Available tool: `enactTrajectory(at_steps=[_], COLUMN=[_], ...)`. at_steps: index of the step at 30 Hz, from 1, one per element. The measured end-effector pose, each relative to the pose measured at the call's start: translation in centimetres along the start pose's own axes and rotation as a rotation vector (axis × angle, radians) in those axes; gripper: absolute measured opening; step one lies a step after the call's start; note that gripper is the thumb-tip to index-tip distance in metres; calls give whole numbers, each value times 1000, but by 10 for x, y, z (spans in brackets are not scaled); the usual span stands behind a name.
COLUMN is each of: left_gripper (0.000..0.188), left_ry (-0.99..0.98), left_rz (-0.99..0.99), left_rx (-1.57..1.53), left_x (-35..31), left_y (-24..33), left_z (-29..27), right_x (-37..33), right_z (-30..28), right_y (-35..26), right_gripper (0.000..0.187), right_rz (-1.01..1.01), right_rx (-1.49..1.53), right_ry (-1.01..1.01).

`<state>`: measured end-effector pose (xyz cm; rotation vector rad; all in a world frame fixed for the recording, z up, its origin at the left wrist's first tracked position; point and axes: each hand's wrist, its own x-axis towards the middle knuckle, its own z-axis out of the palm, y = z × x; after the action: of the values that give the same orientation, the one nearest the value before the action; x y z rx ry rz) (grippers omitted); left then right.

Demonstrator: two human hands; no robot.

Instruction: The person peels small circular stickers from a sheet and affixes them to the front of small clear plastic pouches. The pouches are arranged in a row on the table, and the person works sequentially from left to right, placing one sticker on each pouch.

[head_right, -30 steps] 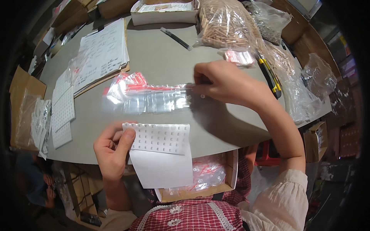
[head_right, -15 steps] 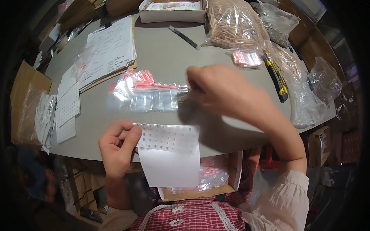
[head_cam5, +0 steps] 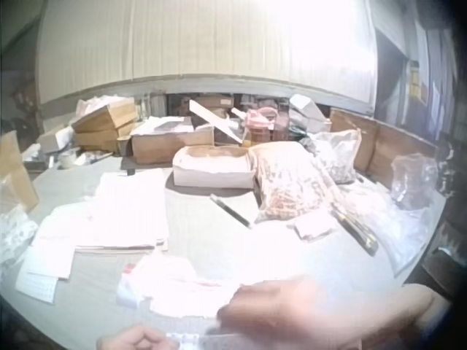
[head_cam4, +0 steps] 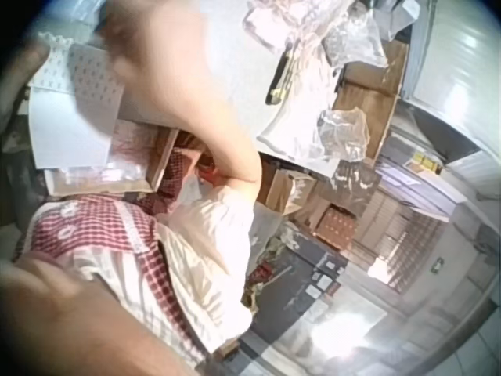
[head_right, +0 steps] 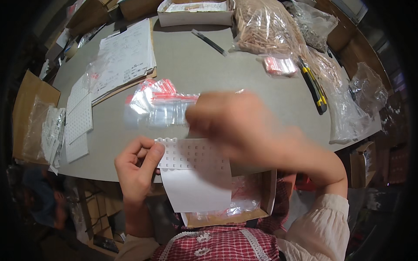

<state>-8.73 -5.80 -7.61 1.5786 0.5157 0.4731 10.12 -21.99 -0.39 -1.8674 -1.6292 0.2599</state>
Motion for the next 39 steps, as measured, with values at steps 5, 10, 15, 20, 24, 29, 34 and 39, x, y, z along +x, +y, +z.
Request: enactTrajectory(at_steps=[5, 10, 15, 20, 24, 29, 34, 39], left_gripper=[13, 12, 11, 11, 11, 10, 9, 9], left_ry=[-15, -9, 5, -6, -7, 9, -2, -16], left_rz=[23, 17, 22, 25, 11, -6, -1, -9], left_rx=[19, -2, -22, -46, -71, -74, 9, 20], left_x=[2, 1, 1, 1, 1, 0, 0, 1], left_y=[-1, 1, 2, 1, 4, 4, 1, 4], left_z=[-1, -1, 0, -1, -1, -1, -2, -3], right_x=[23, 32, 28, 39, 38, 39, 38, 29], right_z=[-24, -3, -13, -6, 14, 4, -14, 15], right_y=[37, 32, 35, 42, 39, 35, 20, -10], right_gripper=[20, 19, 17, 12, 18, 22, 20, 16], right_rz=[354, 242, 350, 114, 66, 349, 233, -29], right_rx=[39, -300, -604, -61, -166, -457, -68, 7], right_ry=[-199, -285, -295, -172, -141, -245, -211, -163])
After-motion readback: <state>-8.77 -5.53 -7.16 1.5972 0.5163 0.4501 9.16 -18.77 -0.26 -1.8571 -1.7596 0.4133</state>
